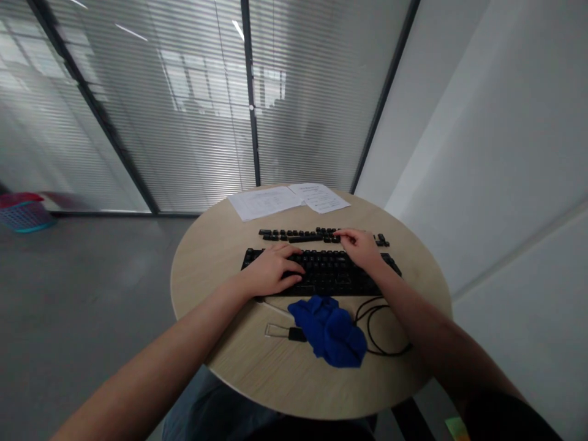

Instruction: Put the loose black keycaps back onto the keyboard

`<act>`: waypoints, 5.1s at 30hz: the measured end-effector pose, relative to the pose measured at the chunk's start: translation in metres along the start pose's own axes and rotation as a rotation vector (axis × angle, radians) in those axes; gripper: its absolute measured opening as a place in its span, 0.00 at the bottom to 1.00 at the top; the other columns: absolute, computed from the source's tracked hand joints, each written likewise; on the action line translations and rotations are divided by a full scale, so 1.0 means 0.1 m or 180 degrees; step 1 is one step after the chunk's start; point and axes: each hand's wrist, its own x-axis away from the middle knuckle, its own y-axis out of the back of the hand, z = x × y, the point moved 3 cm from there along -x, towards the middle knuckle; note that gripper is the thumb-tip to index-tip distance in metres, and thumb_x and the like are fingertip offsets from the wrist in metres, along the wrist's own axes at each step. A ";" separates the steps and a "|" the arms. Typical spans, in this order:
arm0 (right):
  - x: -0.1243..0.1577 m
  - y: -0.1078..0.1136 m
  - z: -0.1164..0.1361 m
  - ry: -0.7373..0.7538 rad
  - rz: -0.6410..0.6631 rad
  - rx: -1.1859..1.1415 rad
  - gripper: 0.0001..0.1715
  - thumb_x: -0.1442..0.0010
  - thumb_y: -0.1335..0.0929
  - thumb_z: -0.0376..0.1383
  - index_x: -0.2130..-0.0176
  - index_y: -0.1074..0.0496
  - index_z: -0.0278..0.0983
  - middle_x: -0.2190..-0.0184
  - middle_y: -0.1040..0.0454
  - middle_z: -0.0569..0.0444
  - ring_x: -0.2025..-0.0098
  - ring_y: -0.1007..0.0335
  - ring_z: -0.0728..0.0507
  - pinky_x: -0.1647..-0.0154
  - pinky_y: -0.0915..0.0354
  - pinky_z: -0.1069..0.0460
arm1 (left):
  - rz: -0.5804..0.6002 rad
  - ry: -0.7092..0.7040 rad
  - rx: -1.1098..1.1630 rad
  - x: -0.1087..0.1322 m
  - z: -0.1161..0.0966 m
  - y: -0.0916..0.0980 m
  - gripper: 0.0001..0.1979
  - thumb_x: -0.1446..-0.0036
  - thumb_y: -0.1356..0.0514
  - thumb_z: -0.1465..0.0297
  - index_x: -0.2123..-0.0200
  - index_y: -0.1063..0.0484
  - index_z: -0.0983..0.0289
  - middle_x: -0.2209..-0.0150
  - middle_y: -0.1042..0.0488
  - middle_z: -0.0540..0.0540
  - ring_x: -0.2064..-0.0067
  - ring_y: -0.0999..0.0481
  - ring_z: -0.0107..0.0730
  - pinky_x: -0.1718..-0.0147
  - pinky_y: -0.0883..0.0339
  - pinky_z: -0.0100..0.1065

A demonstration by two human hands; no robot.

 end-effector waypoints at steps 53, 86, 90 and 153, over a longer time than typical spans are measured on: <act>-1.35 -0.99 -0.47 0.0090 0.1461 0.0885 0.10 0.40 0.27 0.31 0.57 0.17 0.37 0.57 0.16 0.49 0.54 0.21 0.44 0.50 0.31 0.53 | -0.0866 0.0419 0.0431 0.09 0.20 0.16 0.15 0.31 0.45 0.64 0.51 0.23 0.64 0.53 0.22 0.61 0.49 0.26 0.44 0.46 0.32 0.46; -1.42 -1.03 -0.42 -0.0364 0.1674 0.1174 0.07 0.47 0.25 0.34 0.65 0.16 0.39 0.67 0.16 0.54 0.63 0.21 0.45 0.62 0.32 0.56 | -0.0600 0.0515 0.0375 0.08 0.24 0.12 0.13 0.33 0.44 0.66 0.53 0.22 0.61 0.56 0.22 0.58 0.51 0.24 0.42 0.50 0.31 0.43; -1.37 -0.90 -0.27 -0.0272 0.1382 0.1055 0.10 0.45 0.25 0.35 0.60 0.17 0.38 0.61 0.16 0.51 0.60 0.22 0.44 0.57 0.31 0.53 | -0.0544 0.0496 0.0330 0.09 0.27 0.08 0.12 0.34 0.44 0.67 0.54 0.21 0.62 0.57 0.21 0.58 0.52 0.24 0.42 0.50 0.31 0.43; 0.38 -0.34 0.48 0.1846 0.0984 -0.0348 0.05 0.36 0.28 0.33 0.59 0.20 0.40 0.60 0.17 0.51 0.60 0.23 0.41 0.56 0.31 0.44 | -0.0296 0.0267 0.0213 0.02 0.15 0.00 0.10 0.36 0.42 0.72 0.55 0.22 0.63 0.58 0.21 0.58 0.55 0.23 0.40 0.52 0.29 0.42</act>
